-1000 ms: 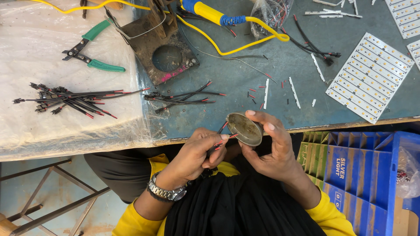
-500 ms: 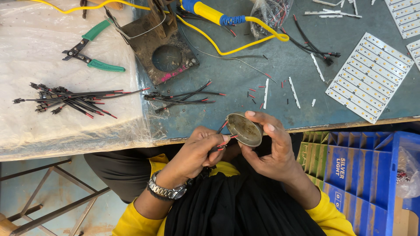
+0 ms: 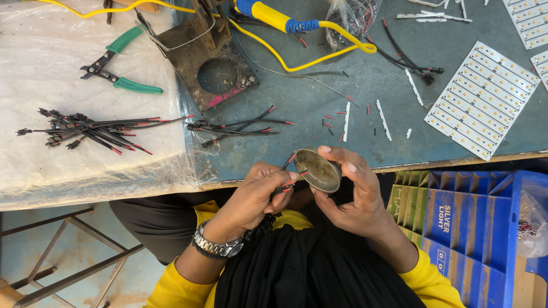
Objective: The person strips the ends of black and red wires, applies flux from a small metal tin, and solders the wire tips using a soldering iron. The person repeats this process on multiple wire pairs, placing finished wires on the table.
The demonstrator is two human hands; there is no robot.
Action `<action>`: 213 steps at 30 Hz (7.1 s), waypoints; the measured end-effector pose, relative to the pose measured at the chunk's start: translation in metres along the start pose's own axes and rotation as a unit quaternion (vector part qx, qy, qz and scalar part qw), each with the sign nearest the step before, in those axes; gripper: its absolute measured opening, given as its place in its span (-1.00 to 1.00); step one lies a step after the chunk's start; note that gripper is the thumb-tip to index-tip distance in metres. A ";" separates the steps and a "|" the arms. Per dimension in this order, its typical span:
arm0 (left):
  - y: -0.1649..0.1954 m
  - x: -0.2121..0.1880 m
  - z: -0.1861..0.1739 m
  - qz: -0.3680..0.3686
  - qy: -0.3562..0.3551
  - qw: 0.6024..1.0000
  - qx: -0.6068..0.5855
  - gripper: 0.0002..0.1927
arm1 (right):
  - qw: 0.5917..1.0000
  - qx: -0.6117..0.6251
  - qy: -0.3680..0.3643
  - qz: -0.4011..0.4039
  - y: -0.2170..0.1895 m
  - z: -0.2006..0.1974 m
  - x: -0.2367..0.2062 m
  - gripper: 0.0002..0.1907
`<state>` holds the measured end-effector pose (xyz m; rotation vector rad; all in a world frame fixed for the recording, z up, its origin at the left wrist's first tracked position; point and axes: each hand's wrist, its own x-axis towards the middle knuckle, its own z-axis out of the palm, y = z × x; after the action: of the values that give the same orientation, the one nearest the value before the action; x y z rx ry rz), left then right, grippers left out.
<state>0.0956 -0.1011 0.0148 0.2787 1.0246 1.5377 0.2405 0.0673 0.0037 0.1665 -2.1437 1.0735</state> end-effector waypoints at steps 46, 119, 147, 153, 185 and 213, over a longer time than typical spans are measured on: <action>0.002 0.001 -0.017 -0.055 -0.030 0.990 0.129 -0.55 | 0.998 0.048 -0.003 0.030 0.001 0.000 -0.001 0.06; 0.019 -0.021 -0.026 0.305 0.137 0.942 0.018 -0.85 | 0.714 0.539 0.303 0.328 0.027 -0.025 0.024 -0.61; 0.007 0.020 -0.008 0.278 0.093 0.949 -0.117 -0.83 | 0.707 0.537 0.301 0.349 0.027 -0.010 0.034 -0.63; 0.007 0.020 -0.008 0.279 0.098 0.949 -0.112 -0.84 | 0.705 0.539 0.297 0.352 0.026 -0.010 0.034 -0.63; 0.004 0.014 -0.006 0.386 0.137 0.912 0.022 -0.86 | 0.694 0.551 0.290 0.362 0.023 -0.009 0.036 -0.64; 0.003 0.020 -0.006 0.359 0.104 0.927 -0.021 -0.85 | 0.687 0.561 0.282 0.365 0.025 -0.010 0.035 -0.63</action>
<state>0.0841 -0.0859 0.0066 0.5080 1.1138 2.2876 0.2100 0.0972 0.0146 -0.4636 -0.6925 2.4047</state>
